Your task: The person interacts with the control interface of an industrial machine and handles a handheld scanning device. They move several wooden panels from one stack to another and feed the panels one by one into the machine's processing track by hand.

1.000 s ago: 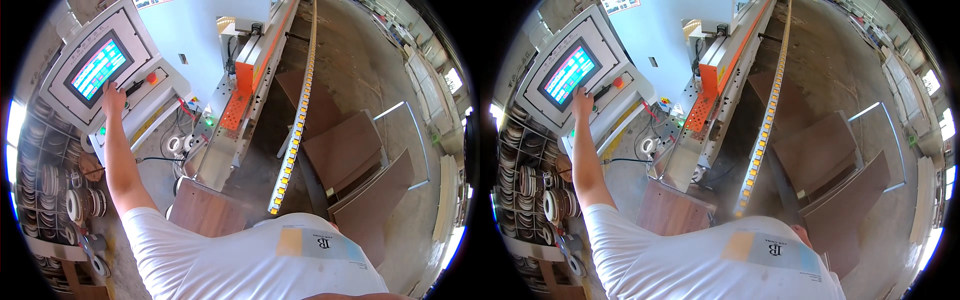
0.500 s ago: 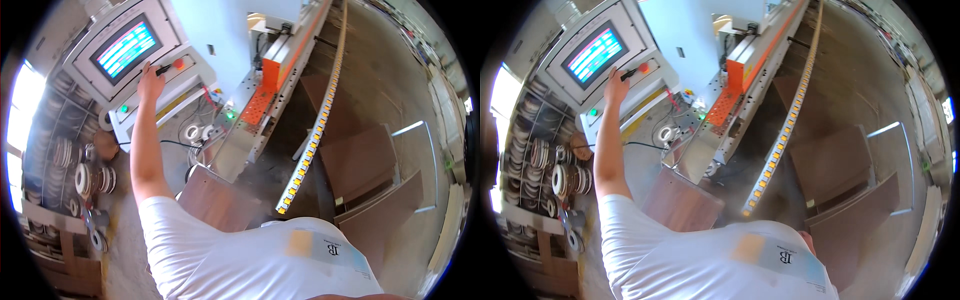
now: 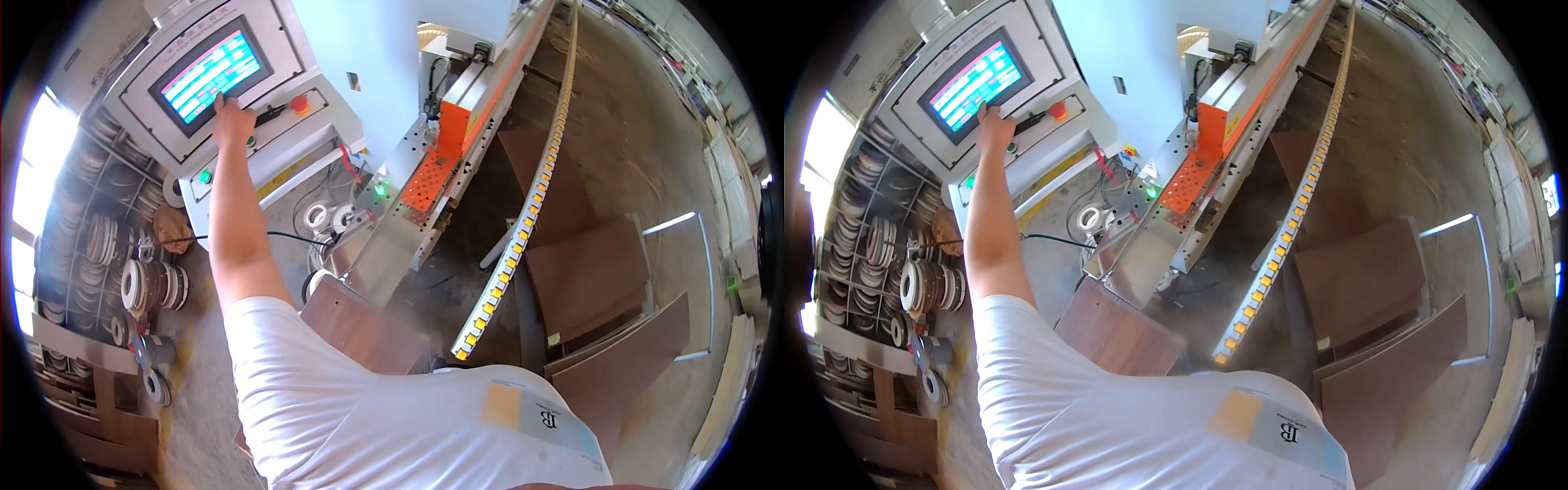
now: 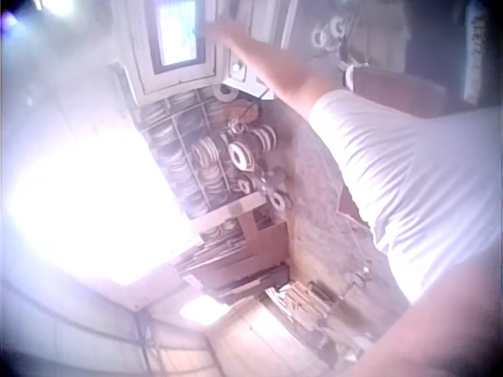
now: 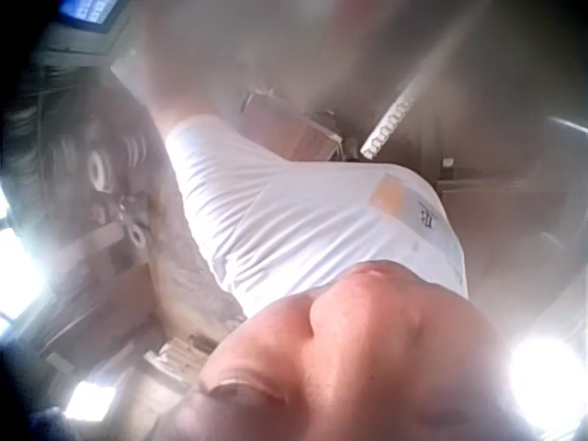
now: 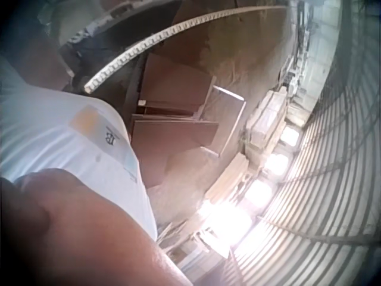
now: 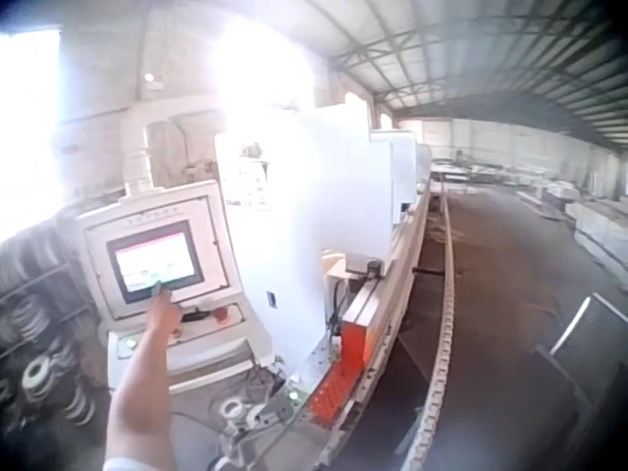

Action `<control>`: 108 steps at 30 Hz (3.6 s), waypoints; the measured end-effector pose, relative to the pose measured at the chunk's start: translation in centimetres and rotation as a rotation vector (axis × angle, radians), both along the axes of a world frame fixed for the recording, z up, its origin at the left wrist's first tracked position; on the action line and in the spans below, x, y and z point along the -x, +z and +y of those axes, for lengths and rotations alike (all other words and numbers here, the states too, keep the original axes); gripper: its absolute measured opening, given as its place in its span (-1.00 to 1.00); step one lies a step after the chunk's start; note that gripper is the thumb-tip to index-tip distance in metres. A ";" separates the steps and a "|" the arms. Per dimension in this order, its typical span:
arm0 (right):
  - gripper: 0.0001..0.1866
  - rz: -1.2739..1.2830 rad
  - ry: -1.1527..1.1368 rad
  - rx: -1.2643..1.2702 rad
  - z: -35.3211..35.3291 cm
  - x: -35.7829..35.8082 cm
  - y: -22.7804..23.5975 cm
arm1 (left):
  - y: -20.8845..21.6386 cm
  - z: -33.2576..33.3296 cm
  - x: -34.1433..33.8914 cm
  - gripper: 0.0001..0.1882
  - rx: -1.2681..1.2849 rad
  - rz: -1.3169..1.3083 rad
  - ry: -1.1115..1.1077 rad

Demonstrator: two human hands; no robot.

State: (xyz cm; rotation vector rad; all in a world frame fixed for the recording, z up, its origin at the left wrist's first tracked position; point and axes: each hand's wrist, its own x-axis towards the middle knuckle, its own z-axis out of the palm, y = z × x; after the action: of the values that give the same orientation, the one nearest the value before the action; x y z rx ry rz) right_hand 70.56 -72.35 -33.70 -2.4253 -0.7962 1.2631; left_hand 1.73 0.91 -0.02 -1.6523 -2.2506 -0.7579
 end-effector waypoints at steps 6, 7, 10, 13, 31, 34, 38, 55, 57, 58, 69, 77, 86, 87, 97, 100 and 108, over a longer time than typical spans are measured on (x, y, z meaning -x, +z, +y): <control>-0.58 -0.030 -0.011 0.005 -1.4 0.1 0.6 | -1.5 -0.4 -0.6 -0.58 -0.088 0.079 -0.093; -0.58 -0.033 -0.010 -0.002 -1.6 0.1 0.7 | -1.6 -1.1 -1.4 -0.58 -0.087 0.082 -0.110; -0.58 -0.044 0.002 -0.003 -1.3 0.8 1.1 | -2.9 -3.4 -4.9 -0.67 -0.195 0.035 -0.392; -0.61 0.001 -0.058 0.013 -0.2 1.7 2.6 | -4.7 -7.6 -11.4 -0.72 -0.079 -0.248 -0.699; -0.66 0.204 -0.708 -0.093 -18.9 -0.9 -5.2 | -24.2 -55.0 -53.4 -0.73 1.175 -0.307 -1.640; -0.66 0.203 -0.882 -0.053 -23.4 -0.3 -8.4 | -26.9 -60.0 -56.5 -0.69 1.331 -0.212 -1.642; -0.58 0.143 -0.968 0.020 -27.9 -1.1 -13.3 | -30.3 -64.5 -58.1 -0.68 1.494 -0.053 -1.598; -0.25 0.247 -1.617 -0.031 -35.2 -12.0 -19.9 | -50.3 -64.3 -77.0 -0.51 1.298 0.188 -1.398; -0.25 0.299 -1.582 -0.098 -36.3 -11.3 -19.3 | -50.3 -65.2 -78.7 -0.47 1.229 0.172 -1.434; -0.25 0.292 -1.595 -0.093 -36.8 -10.9 -19.0 | -49.8 -66.0 -79.9 -0.46 1.330 0.168 -1.404; -0.28 0.177 -1.747 -0.045 -40.2 0.1 -19.2 | -50.3 -71.2 -71.6 -0.57 1.506 0.515 -1.463; -0.24 0.664 -2.503 -0.290 -25.3 9.5 -19.9 | -50.7 -72.1 -71.8 -0.61 1.853 0.651 -1.711; -0.28 0.436 -2.377 -0.411 -28.5 12.6 -19.3 | -52.5 -71.8 -80.4 -0.57 1.697 0.556 -1.616; -0.28 0.404 -2.328 -0.379 -30.1 13.4 -19.6 | -52.4 -72.2 -81.0 -0.55 1.722 0.573 -1.575; -0.07 0.450 -2.776 -0.223 -37.2 34.2 -15.3 | -53.8 -72.0 -82.9 -0.23 2.054 0.238 -1.167; 0.00 0.166 -2.971 -0.265 -38.1 38.3 -11.2 | -52.0 -72.8 -84.7 -0.15 2.089 -0.052 -1.070; -0.10 -0.448 -3.081 -0.078 -38.5 37.8 2.4 | -45.8 -77.6 -87.4 -0.44 2.322 -1.239 -0.545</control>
State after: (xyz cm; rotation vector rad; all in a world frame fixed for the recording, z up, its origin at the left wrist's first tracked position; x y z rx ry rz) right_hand 32.74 -110.81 -31.34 -0.8644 2.0012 -0.6696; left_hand 89.15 -76.71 -45.81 0.5637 0.7085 -0.6585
